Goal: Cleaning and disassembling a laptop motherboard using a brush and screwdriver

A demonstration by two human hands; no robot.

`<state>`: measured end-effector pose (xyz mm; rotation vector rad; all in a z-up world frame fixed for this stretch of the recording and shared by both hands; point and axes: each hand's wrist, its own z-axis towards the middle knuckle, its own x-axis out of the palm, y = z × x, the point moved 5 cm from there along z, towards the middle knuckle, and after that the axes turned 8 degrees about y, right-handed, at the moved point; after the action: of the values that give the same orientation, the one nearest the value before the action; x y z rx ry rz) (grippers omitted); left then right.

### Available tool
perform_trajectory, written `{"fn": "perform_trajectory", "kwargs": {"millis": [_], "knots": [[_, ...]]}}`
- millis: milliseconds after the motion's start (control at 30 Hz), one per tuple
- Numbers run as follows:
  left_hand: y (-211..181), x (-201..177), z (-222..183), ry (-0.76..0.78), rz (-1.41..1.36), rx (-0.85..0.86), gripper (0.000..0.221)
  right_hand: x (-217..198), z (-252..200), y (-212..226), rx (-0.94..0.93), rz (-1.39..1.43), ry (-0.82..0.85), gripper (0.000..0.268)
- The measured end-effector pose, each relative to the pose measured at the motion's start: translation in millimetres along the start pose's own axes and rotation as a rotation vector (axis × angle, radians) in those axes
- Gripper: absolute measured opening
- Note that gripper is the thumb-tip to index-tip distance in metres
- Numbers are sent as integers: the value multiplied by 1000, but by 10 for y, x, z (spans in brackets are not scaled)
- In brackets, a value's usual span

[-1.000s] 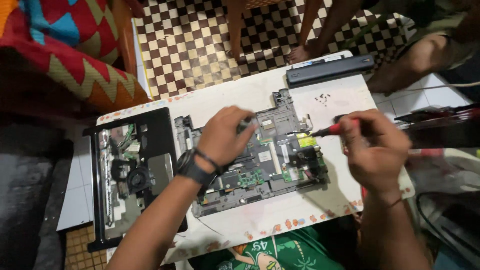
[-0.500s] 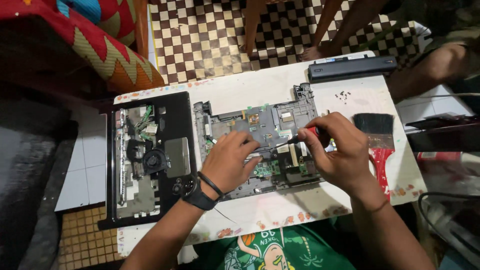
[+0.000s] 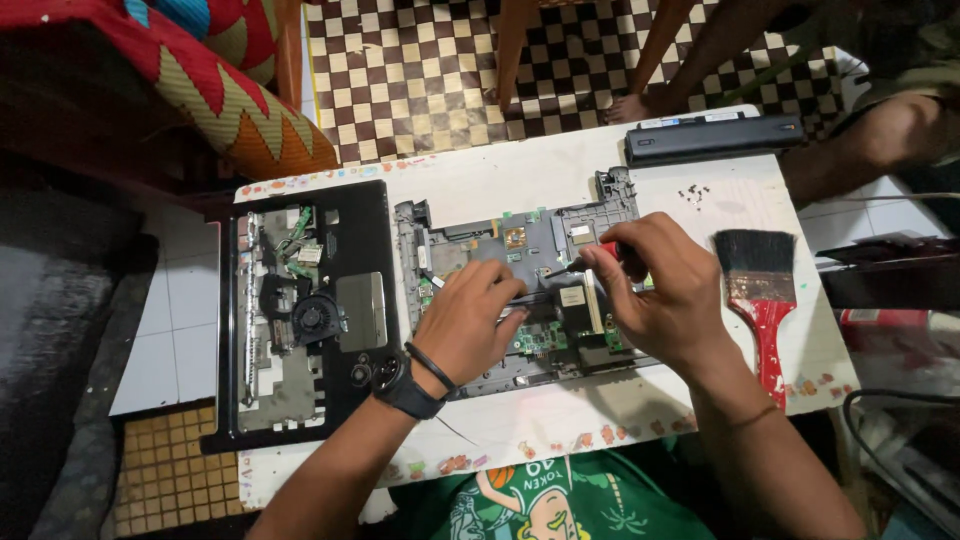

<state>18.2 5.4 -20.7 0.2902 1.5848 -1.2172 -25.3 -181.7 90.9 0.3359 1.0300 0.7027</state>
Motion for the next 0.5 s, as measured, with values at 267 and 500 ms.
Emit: {"fn": "perform_trajectory", "kwargs": {"millis": [267, 500], "knots": [[24, -267, -207, -40, 74, -75, 40, 188, 59, 64, -17, 41, 49, 11], [12, -288, -217, -39, 37, -88, 37, 314, 83, 87, -20, 67, 107, 10]]}}
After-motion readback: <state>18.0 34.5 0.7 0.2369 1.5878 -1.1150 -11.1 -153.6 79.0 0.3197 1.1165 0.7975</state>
